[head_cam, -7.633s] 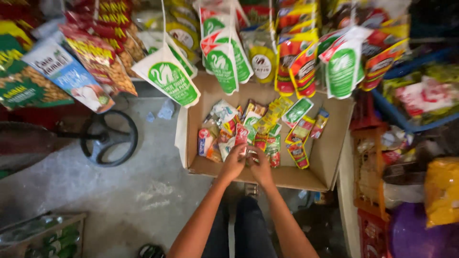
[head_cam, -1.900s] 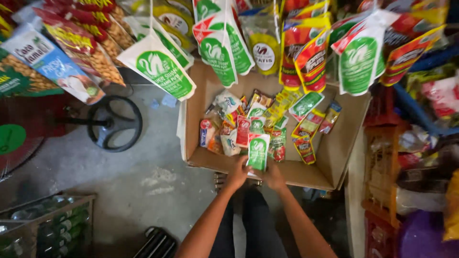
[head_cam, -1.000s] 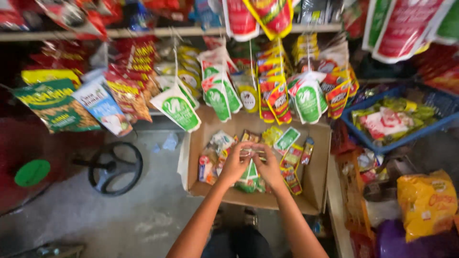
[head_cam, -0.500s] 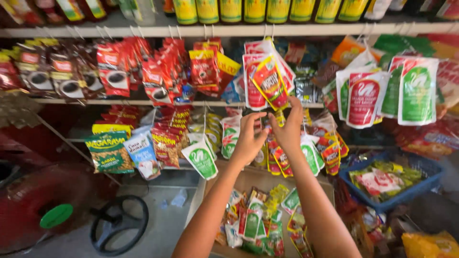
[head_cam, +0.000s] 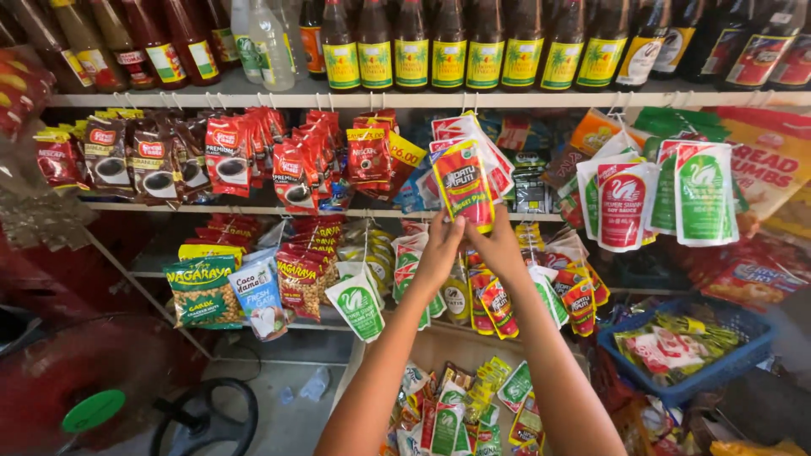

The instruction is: Organizing and restocking various condiment and food sachets on store shelves.

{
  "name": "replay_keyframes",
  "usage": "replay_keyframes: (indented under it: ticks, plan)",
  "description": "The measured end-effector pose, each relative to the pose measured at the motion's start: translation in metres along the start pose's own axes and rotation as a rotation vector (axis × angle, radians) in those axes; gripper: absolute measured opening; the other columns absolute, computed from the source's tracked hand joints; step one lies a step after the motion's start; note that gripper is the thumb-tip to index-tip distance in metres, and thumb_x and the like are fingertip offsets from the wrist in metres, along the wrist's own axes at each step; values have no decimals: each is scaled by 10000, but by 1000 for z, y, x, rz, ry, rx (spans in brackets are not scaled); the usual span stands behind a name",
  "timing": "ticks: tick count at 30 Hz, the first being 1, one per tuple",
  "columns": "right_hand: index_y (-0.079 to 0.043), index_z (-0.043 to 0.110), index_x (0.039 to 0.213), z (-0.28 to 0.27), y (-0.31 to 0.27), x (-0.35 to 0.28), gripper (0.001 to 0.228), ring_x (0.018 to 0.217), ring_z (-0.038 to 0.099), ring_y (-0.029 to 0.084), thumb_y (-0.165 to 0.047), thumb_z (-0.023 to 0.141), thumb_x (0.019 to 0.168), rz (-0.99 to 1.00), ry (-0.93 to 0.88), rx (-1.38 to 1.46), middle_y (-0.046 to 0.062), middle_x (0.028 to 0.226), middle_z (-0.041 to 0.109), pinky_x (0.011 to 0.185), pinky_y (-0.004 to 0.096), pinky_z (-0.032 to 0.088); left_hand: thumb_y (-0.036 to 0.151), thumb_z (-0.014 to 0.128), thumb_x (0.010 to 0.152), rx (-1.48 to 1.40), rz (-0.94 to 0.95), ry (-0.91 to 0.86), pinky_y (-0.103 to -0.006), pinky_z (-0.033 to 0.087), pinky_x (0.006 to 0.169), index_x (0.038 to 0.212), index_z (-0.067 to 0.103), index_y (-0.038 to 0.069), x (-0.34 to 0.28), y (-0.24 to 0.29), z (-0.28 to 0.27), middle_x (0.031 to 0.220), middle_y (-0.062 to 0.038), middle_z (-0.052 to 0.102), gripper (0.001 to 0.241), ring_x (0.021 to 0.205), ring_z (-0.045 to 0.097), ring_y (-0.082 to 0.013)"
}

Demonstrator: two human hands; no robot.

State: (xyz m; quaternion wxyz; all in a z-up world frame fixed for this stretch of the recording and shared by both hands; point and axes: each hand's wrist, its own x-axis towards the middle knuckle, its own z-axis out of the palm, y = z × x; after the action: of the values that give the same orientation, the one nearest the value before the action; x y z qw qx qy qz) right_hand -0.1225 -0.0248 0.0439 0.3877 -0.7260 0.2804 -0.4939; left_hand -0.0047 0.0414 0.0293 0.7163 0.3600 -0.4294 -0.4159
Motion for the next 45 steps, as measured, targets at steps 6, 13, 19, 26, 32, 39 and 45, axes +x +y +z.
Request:
replay_keyframes:
  ticks: [6,13,19,26,32,39,45]
  plan:
    - [-13,449,1202,-2,-36,-33,386,818,686,128,-183,697,958,77,-11,128,110,1011,666,651,291,587,364,516,1061,93,108,31,-330,449,1028,1420,495,50,-21,21,21,1319,-74,598,478,1195,562,-162]
    - [-11,425,1232,-4,-84,-55,417,898,648,100,-181,692,960,1,-15,106,82,1051,661,712,292,570,255,517,1080,111,267,30,-338,408,1105,1450,460,23,-37,33,25,1380,-95,539,440,1264,516,-181]
    - [-56,410,1320,-7,-76,-99,500,923,600,118,-181,711,940,112,-119,120,75,1105,626,755,292,522,247,492,1064,145,158,-8,-327,387,1126,1503,381,65,-83,30,8,1453,-67,509,488,1331,483,-160]
    - [-73,373,1475,-2,27,-200,603,946,594,132,-184,695,978,524,-320,337,98,1132,614,800,302,489,314,527,1045,119,-419,-57,-345,514,955,1472,460,79,-173,-76,-52,1317,-46,617,491,1147,594,-154]
    - [-94,323,1501,13,124,-316,633,925,645,181,-143,670,973,833,-444,382,107,1106,665,797,331,537,285,555,1045,88,-602,-40,-318,555,949,1464,474,100,-282,-193,-97,1300,-2,628,466,1122,611,-119]
    - [30,577,1381,40,267,-501,394,966,763,255,-123,611,1020,1259,-398,627,151,1169,740,875,378,627,228,603,1028,3,-1040,135,-400,610,810,1396,561,71,-410,-322,-136,1178,-74,691,402,1036,696,-183]
    - [-27,539,1378,57,279,-505,437,931,730,229,-63,644,955,1417,-201,653,116,1163,719,829,375,599,270,648,973,-80,-1131,242,-383,637,827,1411,517,177,-422,-365,-152,1146,-58,703,467,995,720,-177]
